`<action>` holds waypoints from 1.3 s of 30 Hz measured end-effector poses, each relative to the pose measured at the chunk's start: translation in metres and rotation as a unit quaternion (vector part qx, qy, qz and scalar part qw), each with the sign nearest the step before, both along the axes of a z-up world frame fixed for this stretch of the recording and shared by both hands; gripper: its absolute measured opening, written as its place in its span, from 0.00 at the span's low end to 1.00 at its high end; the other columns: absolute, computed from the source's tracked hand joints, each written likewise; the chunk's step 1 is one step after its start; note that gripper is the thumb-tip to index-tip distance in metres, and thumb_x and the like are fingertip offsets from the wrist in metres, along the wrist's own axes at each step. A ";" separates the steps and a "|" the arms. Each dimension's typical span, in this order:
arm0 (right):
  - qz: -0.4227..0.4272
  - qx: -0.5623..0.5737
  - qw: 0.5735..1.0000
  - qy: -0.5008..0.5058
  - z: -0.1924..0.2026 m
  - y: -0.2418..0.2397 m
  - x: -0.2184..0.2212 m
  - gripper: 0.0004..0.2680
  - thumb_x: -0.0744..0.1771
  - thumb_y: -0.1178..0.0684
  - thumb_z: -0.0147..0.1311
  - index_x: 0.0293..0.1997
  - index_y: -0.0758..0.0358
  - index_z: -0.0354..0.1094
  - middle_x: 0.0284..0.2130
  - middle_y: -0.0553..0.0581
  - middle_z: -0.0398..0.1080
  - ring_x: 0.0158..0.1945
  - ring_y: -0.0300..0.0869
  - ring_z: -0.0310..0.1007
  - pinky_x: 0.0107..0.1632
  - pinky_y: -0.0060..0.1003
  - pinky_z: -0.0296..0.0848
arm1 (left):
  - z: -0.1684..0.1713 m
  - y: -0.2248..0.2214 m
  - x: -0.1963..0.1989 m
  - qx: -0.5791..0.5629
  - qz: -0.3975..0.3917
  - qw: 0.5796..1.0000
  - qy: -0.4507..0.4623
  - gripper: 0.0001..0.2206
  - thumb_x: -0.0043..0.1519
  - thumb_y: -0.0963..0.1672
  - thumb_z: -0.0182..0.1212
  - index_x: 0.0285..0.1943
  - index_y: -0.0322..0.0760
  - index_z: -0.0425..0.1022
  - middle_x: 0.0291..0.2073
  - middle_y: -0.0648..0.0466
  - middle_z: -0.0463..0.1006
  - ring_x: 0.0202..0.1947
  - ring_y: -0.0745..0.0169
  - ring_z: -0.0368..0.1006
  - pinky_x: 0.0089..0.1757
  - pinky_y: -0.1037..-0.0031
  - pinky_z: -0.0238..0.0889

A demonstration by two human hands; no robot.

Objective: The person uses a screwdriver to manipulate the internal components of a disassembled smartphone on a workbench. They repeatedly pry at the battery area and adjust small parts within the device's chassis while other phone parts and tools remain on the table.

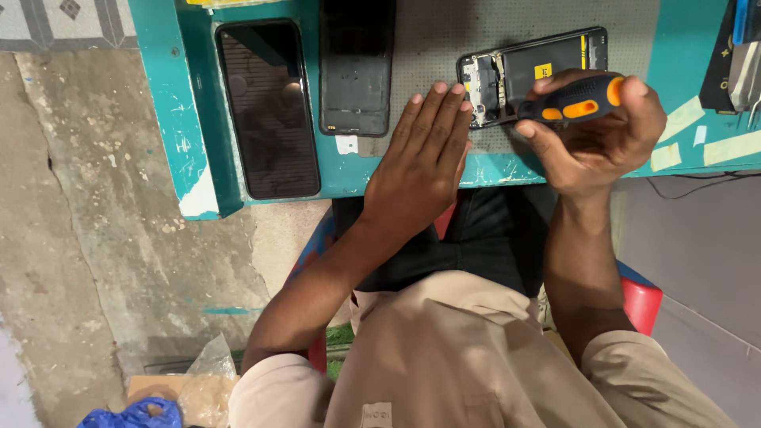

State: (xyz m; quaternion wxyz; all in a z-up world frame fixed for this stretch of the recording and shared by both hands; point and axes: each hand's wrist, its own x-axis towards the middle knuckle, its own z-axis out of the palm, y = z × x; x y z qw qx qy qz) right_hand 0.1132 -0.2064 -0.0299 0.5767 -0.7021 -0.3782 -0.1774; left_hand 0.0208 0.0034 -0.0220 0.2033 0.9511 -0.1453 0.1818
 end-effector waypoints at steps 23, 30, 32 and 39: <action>0.135 -0.166 0.976 -0.039 0.087 0.032 0.007 0.29 0.66 0.63 0.70 0.70 0.51 0.52 0.52 0.69 0.71 0.53 0.55 0.77 0.52 0.42 0.80 | 0.003 0.003 -0.001 0.013 -0.012 1.000 0.016 0.20 0.71 0.42 0.58 0.70 0.21 0.68 0.72 0.36 0.62 0.76 0.42 0.55 0.73 0.53 0.48; 0.105 -0.137 0.985 -0.026 0.073 0.031 0.001 0.27 0.68 0.64 0.72 0.70 0.47 0.57 0.49 0.64 0.72 0.49 0.48 0.79 0.46 0.34 0.79 | 0.001 0.003 -0.001 0.027 -0.011 0.999 0.014 0.22 0.71 0.42 0.58 0.74 0.23 0.65 0.74 0.37 0.61 0.77 0.42 0.54 0.73 0.53 0.46; 0.114 -0.129 0.985 -0.018 0.071 0.030 0.000 0.26 0.69 0.65 0.71 0.70 0.46 0.57 0.49 0.64 0.73 0.50 0.48 0.79 0.47 0.34 0.80 | 0.002 0.003 -0.001 0.027 -0.008 1.000 0.008 0.22 0.72 0.42 0.58 0.74 0.23 0.65 0.74 0.37 0.61 0.77 0.42 0.54 0.73 0.53 0.46; 0.135 -0.124 0.983 0.024 0.077 0.031 0.000 0.23 0.71 0.69 0.62 0.68 0.49 0.56 0.44 0.65 0.75 0.50 0.48 0.79 0.48 0.34 0.81 | 0.003 0.002 -0.002 0.030 -0.012 0.999 0.008 0.22 0.71 0.41 0.58 0.73 0.21 0.66 0.73 0.36 0.62 0.76 0.41 0.55 0.73 0.53 0.48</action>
